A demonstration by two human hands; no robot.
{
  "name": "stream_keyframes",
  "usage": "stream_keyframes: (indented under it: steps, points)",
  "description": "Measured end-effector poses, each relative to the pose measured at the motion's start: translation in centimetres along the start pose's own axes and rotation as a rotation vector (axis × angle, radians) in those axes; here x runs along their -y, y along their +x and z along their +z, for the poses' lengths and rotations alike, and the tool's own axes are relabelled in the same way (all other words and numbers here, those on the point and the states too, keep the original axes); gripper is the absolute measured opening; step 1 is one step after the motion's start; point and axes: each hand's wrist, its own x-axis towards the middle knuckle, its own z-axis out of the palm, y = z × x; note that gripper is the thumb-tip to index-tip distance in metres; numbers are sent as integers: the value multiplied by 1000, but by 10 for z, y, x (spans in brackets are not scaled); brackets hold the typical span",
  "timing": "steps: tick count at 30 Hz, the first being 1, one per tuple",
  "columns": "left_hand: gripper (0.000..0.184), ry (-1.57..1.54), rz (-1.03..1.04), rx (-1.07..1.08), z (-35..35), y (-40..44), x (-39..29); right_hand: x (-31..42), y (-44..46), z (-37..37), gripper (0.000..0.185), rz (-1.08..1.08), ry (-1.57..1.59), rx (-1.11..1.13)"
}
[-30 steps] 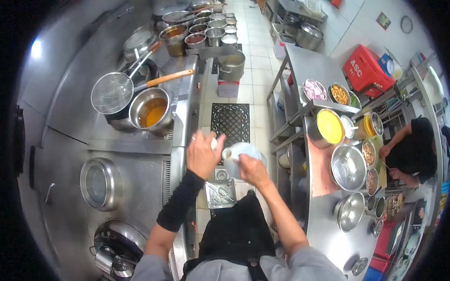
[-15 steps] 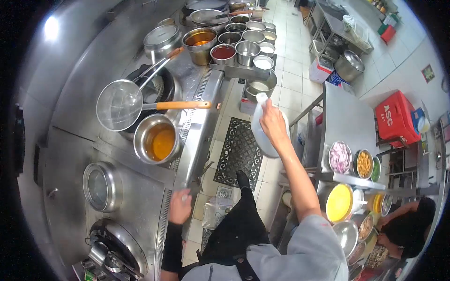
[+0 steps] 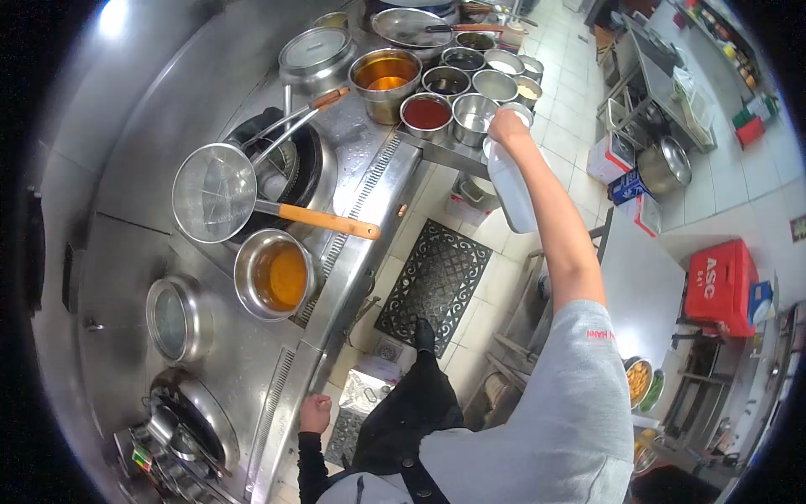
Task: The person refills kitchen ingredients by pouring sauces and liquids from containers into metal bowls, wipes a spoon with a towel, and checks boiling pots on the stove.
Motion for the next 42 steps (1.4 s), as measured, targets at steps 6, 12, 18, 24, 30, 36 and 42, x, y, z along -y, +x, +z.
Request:
stream_keyframes:
  steps: [6,12,18,24,30,36,42]
  points:
    - [16,-82,-157,-31,15,-18,11,-4,52,2,34,-12,-121,172]
    - [16,-109,-243,-60,39,-30,21,-6,77,11,38,-64,-225,268]
    - [17,-109,-277,-32,52,-30,36,-10,78,19,32,-15,-135,220]
    - [20,-130,-354,10,43,-29,25,-1,78,15,28,43,-115,264]
    - [16,-51,-266,-29,45,-26,25,-2,81,12,25,-32,-97,338]
    - [15,-92,-296,-28,41,-26,20,2,83,12,23,3,-136,420]
    - [16,-158,-345,-55,30,-24,-2,0,89,14,23,-74,-187,476]
